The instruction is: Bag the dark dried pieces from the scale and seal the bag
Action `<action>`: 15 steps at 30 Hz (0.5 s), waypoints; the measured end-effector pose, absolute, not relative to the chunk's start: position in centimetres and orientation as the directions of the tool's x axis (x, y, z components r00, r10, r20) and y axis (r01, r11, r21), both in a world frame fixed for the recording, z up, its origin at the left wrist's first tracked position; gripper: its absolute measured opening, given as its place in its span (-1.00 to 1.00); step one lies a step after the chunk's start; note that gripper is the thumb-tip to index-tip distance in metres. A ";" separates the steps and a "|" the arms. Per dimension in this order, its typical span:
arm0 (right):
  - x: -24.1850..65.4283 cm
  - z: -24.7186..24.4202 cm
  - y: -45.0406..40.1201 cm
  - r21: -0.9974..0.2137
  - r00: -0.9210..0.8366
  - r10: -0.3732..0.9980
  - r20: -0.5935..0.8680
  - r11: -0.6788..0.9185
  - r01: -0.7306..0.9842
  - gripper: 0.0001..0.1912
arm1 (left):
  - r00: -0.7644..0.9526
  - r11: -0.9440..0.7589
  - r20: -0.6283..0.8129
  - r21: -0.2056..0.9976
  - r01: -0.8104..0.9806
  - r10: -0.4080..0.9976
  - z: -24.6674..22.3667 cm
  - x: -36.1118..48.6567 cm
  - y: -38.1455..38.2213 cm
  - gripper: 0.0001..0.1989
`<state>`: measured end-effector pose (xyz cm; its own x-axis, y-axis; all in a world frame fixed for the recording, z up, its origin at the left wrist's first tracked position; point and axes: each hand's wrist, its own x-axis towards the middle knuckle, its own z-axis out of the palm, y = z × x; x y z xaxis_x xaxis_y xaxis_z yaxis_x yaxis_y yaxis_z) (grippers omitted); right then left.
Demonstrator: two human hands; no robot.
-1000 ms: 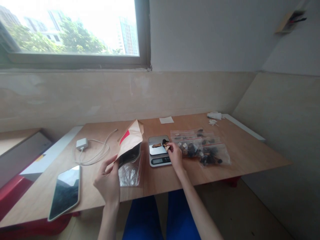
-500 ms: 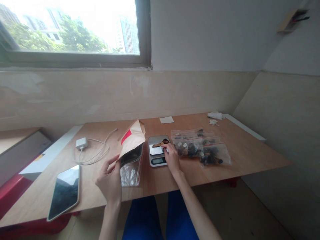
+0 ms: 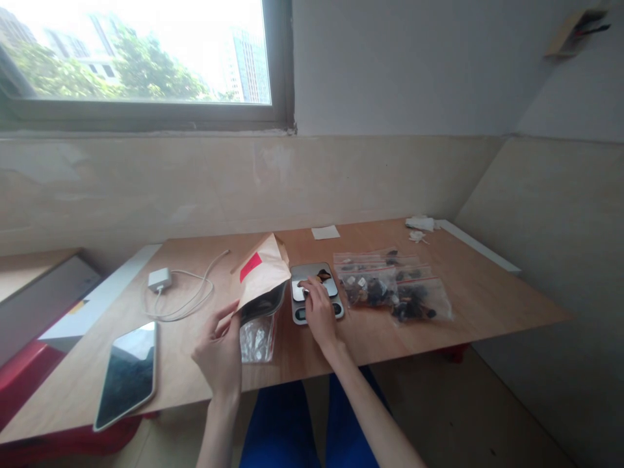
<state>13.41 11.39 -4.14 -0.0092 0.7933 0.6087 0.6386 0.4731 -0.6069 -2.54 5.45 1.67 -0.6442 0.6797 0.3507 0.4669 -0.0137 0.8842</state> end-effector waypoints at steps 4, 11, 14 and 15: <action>11.3 -3.8 8.1 -0.527 -0.094 0.709 0.699 0.599 0.603 -0.68 | -0.610 -0.036 0.345 0.887 0.460 0.713 1.3 -2.2 5.5 -0.74; 7.6 -1.8 6.3 -0.494 -0.328 0.723 0.608 0.668 0.557 -0.70 | -0.579 -0.033 0.343 0.878 0.478 0.739 0.4 -2.4 5.2 -0.77; 6.5 -1.2 7.0 -0.573 -0.273 0.854 0.443 0.504 0.646 -0.67 | -0.571 -0.048 0.340 0.884 0.464 0.747 0.0 -2.5 5.1 -0.78; 6.2 -1.1 7.5 -0.582 -0.270 0.883 0.385 0.459 0.671 -0.65 | -0.569 -0.050 0.340 0.885 0.464 0.749 -0.2 -2.4 5.0 -0.78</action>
